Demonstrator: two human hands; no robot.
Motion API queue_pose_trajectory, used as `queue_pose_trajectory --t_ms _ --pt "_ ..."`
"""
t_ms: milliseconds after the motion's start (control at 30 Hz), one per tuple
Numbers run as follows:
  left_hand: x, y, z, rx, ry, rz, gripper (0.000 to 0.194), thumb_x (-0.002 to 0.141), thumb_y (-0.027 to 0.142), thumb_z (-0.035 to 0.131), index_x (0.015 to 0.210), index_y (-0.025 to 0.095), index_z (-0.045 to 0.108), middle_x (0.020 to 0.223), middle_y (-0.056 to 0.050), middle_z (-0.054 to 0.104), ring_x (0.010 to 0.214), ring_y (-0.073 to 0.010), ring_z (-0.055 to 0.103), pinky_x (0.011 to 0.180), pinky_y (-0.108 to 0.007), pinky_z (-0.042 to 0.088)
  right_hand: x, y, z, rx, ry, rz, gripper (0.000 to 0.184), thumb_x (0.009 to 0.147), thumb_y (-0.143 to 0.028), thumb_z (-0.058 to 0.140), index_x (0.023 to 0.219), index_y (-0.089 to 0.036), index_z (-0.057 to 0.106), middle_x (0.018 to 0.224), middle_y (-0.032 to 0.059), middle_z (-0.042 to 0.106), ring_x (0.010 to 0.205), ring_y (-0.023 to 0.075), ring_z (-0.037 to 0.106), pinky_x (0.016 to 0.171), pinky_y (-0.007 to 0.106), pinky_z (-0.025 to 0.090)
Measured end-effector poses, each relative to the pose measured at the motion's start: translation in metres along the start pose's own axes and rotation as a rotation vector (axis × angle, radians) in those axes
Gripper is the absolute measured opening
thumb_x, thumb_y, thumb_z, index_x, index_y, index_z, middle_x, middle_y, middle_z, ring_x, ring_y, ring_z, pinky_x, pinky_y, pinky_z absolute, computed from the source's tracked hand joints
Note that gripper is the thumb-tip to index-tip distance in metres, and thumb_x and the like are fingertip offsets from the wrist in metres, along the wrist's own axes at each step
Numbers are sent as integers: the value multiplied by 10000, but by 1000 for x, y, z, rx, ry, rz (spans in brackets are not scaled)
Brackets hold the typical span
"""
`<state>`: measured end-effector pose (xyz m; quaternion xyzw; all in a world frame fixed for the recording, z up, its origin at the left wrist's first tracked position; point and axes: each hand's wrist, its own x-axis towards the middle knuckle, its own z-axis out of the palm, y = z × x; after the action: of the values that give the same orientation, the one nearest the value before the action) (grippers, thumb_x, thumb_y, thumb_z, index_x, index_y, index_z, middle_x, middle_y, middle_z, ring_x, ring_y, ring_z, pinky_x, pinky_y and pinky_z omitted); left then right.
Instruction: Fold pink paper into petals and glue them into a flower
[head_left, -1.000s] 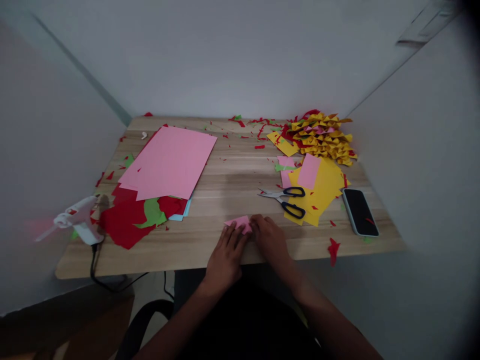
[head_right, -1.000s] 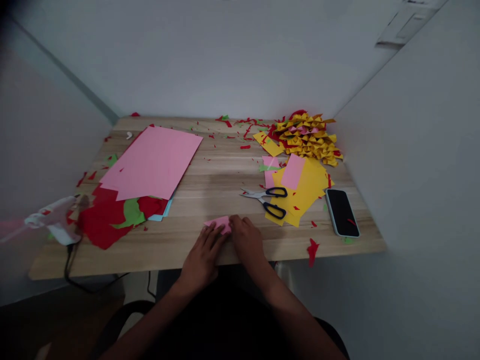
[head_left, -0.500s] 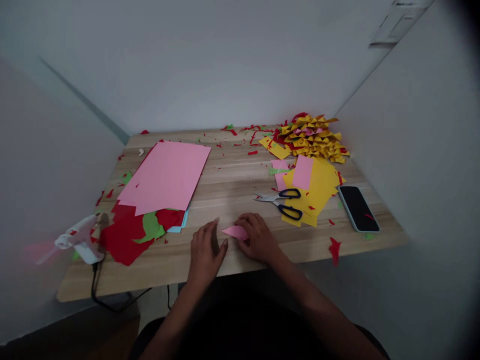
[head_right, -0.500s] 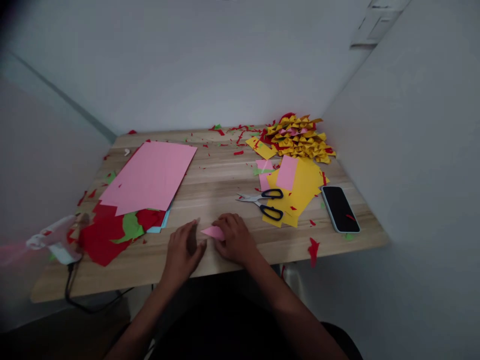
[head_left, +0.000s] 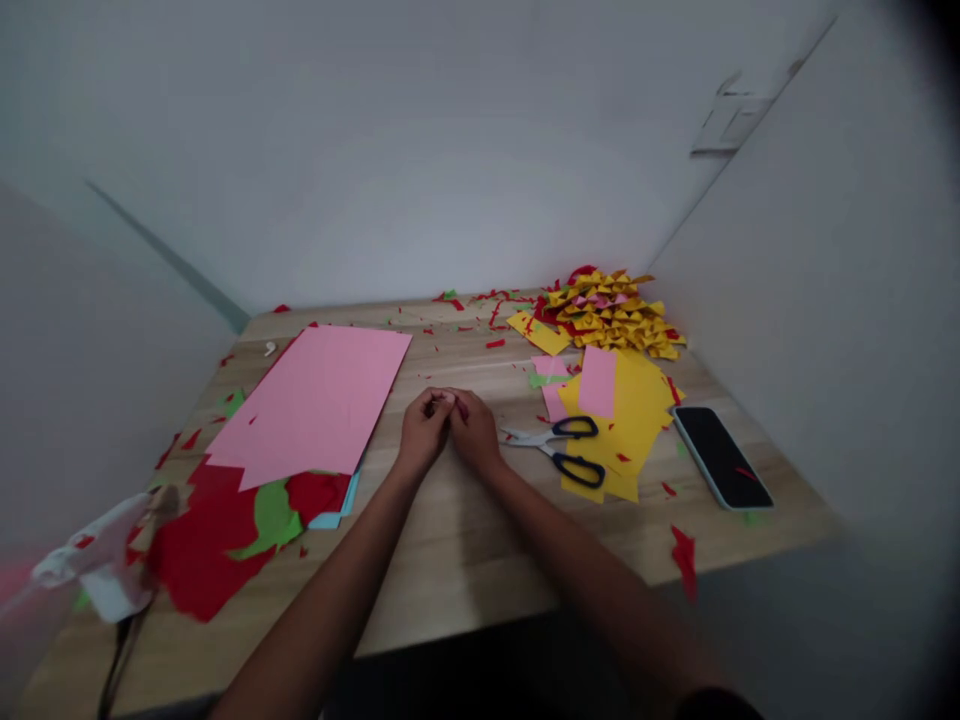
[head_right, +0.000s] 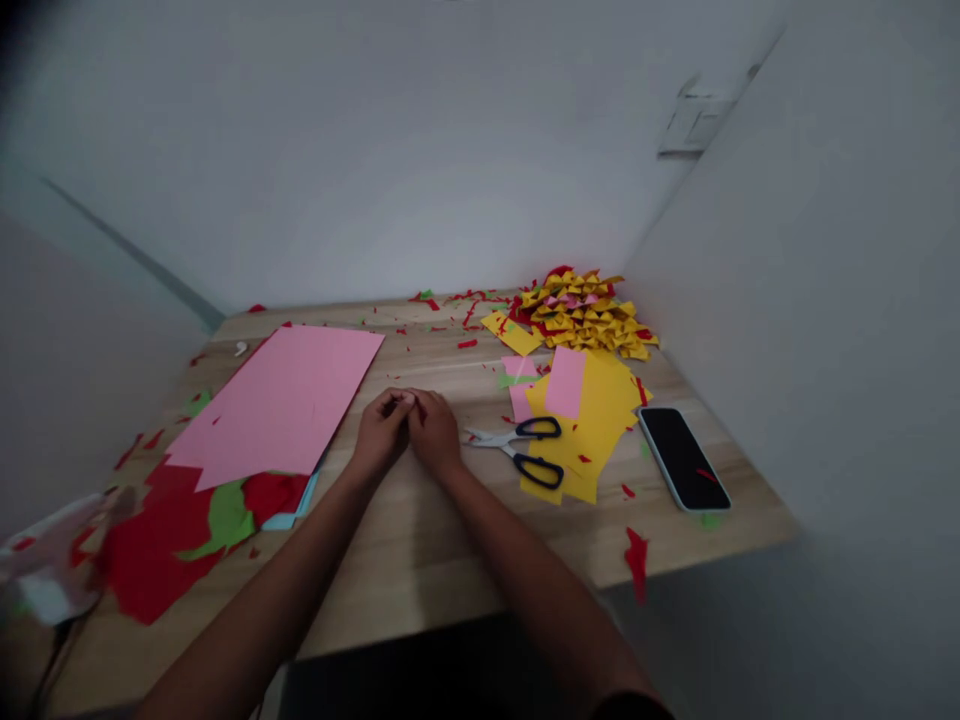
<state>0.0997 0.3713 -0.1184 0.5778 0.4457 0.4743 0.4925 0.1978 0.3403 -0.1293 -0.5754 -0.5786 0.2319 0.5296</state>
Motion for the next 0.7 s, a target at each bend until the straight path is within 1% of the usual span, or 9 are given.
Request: queue_pose_trajectory --t_ms 67,167,233,300,400,467,533,600,700 --pt "16 0 2 -9 8 55 237 800 406 677 763 176 631 739 -1 633 740 -151 590 755 -257 475 10 3 5 28 75 9 284 955 -230 451 1108 -207 689 1083 78 728 1029 197 653 955 337 495" --pt "28 -6 -1 -36 60 114 208 775 364 699 846 175 650 759 7 617 685 -135 556 649 -228 454 16 14 11 71 139 20 282 937 -237 469 1117 -178 678 1059 90 739 971 191 684 873 308 532" --pt "30 -11 -5 -43 106 139 189 731 307 732 841 182 641 714 31 562 641 -119 521 588 -204 420 19 23 12 218 176 157 298 871 -245 542 1118 -168 689 1078 89 749 979 203 696 882 311 534" --pt "31 -14 -9 -40 164 138 179 722 292 731 826 187 630 696 37 528 619 -116 507 535 -193 387 24 27 12 343 184 251 303 831 -292 594 1080 -164 710 1039 82 765 955 216 700 865 322 541" --pt "35 -16 -16 -41 279 102 200 728 324 728 821 188 614 787 0 590 725 -148 586 561 -204 432 31 26 8 501 174 329 258 822 -389 646 945 -177 726 890 46 762 818 199 690 751 308 558" --pt "38 -18 -19 -33 315 72 236 734 323 719 902 191 617 903 -28 639 845 -173 632 620 -217 471 34 24 5 652 219 417 283 777 -416 705 943 -187 715 882 27 746 744 178 683 654 290 562" --pt "40 -21 -20 -20 302 46 287 737 319 708 978 191 620 1002 -53 663 879 -186 648 634 -235 486 35 24 4 730 245 473 310 743 -415 749 952 -190 705 847 8 727 640 148 659 571 269 547" --pt "40 -23 -19 -4 259 33 324 729 299 704 1026 185 637 1071 -72 674 855 -185 651 660 -262 504 34 24 3 745 246 478 312 745 -407 762 957 -188 696 809 -8 711 559 121 626 531 256 532" --pt "37 -23 -16 59 168 65 373 732 250 692 1098 183 666 1146 -88 681 899 -196 652 791 -316 523 32 25 2 737 252 446 308 778 -412 744 979 -187 682 835 0 721 574 118 641 577 265 553"
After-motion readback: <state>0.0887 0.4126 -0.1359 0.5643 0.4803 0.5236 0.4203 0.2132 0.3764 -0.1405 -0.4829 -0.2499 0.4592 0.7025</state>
